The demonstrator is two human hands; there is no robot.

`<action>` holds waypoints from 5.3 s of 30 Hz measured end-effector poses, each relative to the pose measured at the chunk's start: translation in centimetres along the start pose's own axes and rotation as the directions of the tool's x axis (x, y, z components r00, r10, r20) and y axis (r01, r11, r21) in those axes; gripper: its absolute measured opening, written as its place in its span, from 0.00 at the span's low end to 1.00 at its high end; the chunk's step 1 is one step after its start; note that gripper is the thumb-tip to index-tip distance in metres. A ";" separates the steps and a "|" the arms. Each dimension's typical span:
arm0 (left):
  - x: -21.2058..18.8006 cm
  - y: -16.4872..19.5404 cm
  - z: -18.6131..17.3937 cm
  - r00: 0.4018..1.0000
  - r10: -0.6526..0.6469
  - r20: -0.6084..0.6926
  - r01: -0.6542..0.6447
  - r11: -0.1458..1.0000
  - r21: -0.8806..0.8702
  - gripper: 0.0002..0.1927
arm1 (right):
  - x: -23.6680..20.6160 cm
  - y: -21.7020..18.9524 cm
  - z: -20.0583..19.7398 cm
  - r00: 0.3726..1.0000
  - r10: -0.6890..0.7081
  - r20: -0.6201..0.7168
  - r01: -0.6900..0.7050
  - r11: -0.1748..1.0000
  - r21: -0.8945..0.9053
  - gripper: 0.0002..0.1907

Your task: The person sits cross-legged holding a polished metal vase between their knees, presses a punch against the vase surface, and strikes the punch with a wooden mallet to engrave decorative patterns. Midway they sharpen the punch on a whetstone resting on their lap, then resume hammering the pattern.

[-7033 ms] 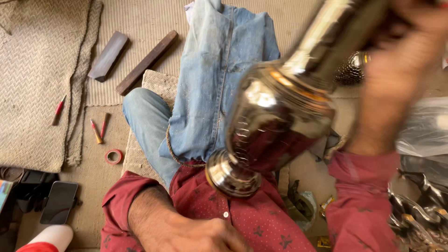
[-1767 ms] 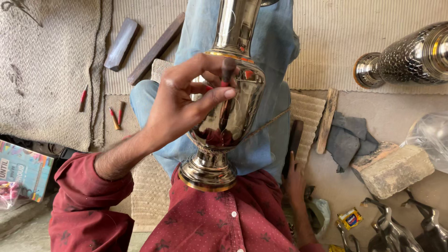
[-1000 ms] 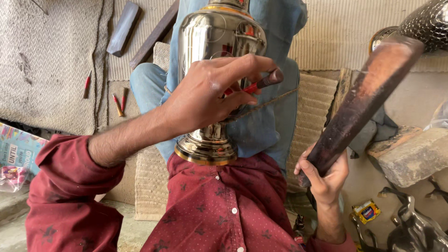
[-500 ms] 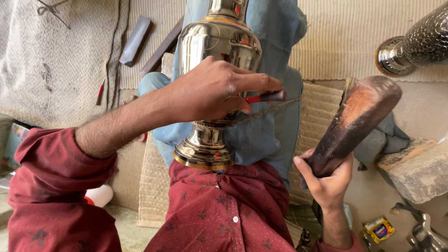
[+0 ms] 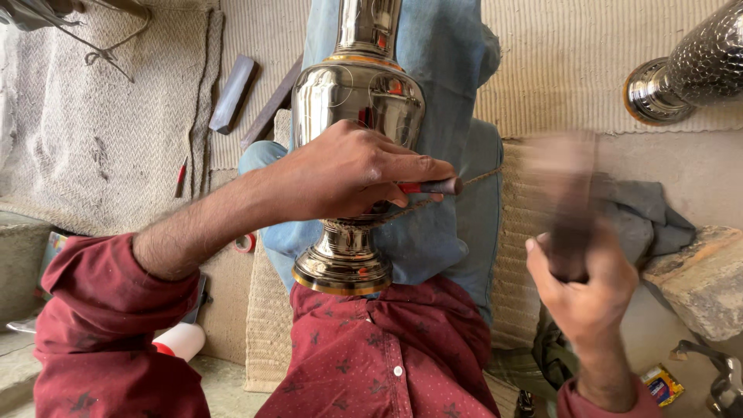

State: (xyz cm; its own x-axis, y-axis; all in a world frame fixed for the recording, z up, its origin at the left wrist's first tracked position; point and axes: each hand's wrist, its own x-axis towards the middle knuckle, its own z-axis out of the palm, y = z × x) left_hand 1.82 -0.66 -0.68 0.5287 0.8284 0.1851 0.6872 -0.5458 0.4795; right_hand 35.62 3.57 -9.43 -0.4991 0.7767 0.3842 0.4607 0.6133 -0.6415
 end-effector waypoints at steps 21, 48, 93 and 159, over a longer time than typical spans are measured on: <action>-4.1 4.7 6.9 0.487 -0.452 -0.748 0.366 0.883 -0.295 0.19 | 13.1 -7.2 -7.4 0.799 -0.364 0.479 0.511 0.830 -0.223 0.45; 0.6 0.2 -0.2 1.000 0.023 0.014 -0.022 0.998 -0.060 0.32 | -2.3 1.1 2.7 0.961 0.256 -0.101 -0.159 0.817 0.554 0.48; -6.1 4.8 8.2 0.491 -0.385 -0.781 0.426 0.888 -0.171 0.18 | 13.5 -9.1 -7.0 0.747 -0.410 0.523 0.554 0.819 -0.149 0.48; -0.6 2.2 0.4 0.993 -0.090 -0.079 0.084 0.993 -0.082 0.23 | -2.0 -0.7 1.1 0.966 0.258 0.006 -0.210 0.772 0.600 0.54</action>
State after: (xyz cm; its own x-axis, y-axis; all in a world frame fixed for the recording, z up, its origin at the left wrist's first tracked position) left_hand 3.23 -2.47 -0.11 0.4235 0.8817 0.2079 0.6858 -0.4620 0.5624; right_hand 35.47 1.41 -10.43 -0.3677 0.9078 0.2018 0.0197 0.2246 -0.9743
